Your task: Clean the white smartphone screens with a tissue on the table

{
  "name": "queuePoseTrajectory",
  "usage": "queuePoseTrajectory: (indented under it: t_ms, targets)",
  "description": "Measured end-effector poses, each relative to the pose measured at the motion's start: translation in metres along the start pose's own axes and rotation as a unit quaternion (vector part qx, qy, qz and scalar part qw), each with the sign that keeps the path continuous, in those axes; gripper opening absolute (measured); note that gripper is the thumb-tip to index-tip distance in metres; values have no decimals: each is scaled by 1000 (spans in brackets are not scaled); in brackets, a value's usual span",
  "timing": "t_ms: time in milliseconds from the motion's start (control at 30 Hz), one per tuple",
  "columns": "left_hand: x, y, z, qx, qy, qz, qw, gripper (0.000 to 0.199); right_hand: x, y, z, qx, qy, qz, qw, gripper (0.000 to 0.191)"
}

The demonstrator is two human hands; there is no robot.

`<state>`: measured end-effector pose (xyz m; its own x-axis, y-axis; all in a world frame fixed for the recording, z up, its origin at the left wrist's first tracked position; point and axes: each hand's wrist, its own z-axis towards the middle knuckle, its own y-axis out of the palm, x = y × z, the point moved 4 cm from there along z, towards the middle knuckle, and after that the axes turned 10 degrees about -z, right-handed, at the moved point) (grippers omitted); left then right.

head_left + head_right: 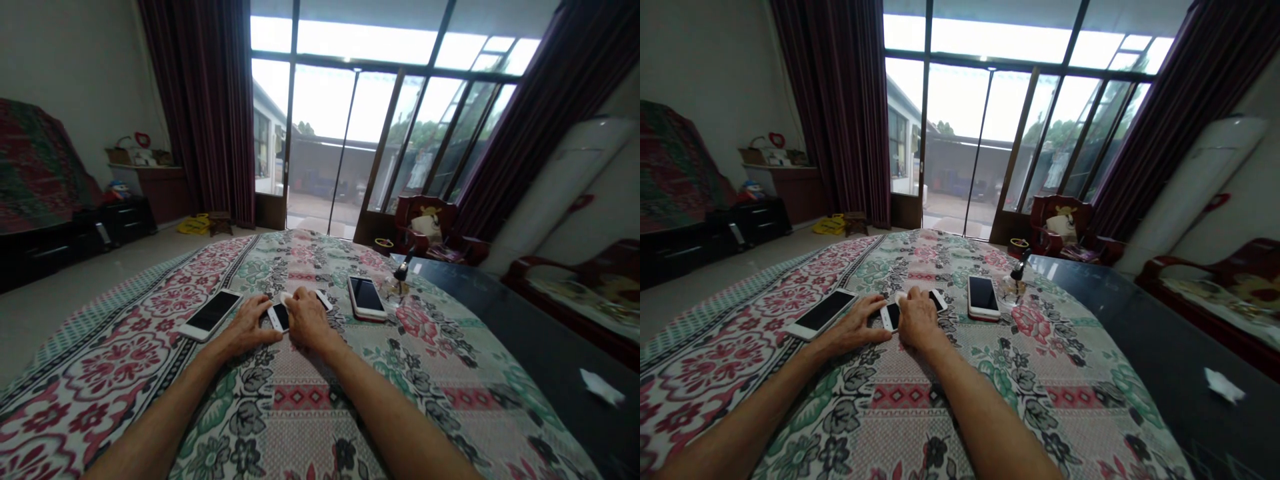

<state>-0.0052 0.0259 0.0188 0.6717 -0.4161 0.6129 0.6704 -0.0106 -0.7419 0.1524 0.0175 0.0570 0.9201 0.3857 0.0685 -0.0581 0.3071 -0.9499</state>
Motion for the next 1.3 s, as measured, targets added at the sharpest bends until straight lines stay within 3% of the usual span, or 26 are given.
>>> queuePoseTrajectory:
  t_ms: [167, 267, 467, 667, 800, 967, 1167, 1300]
  targets:
    - [-4, 0, 1, 31, -12, -9, 999, 68, -19, -2, -14, 14, -52, 48, 997, 24]
    - [-8, 1, 1, 29, -8, -11, 999, 67, -16, 0, -15, 16, -51, 68, 996, 27]
    - [-10, 2, 0, 20, -2, -11, 1000, 68, 23, 7, 0, 5, 39, 45, 998, 36]
    - [-6, 2, 0, 7, -18, -1, 1000, 70, 59, 6, 2, -3, 143, 4, 990, 32]
    - [-6, 3, 1, 15, -7, 1, 1000, 70, 65, 5, 0, -14, 145, -13, 989, 34]
    - [-4, 3, 2, 23, -3, -1, 1000, 71, 52, 9, 2, -18, 117, -18, 993, 34]
    - [-1, 4, 2, 37, 22, 10, 999, 60, 11, 13, 9, 0, 66, -5, 998, 36]
    - [-6, 10, 1, 58, -3, 25, 998, 63, -8, 11, 9, -1, 46, 6, 999, 36]
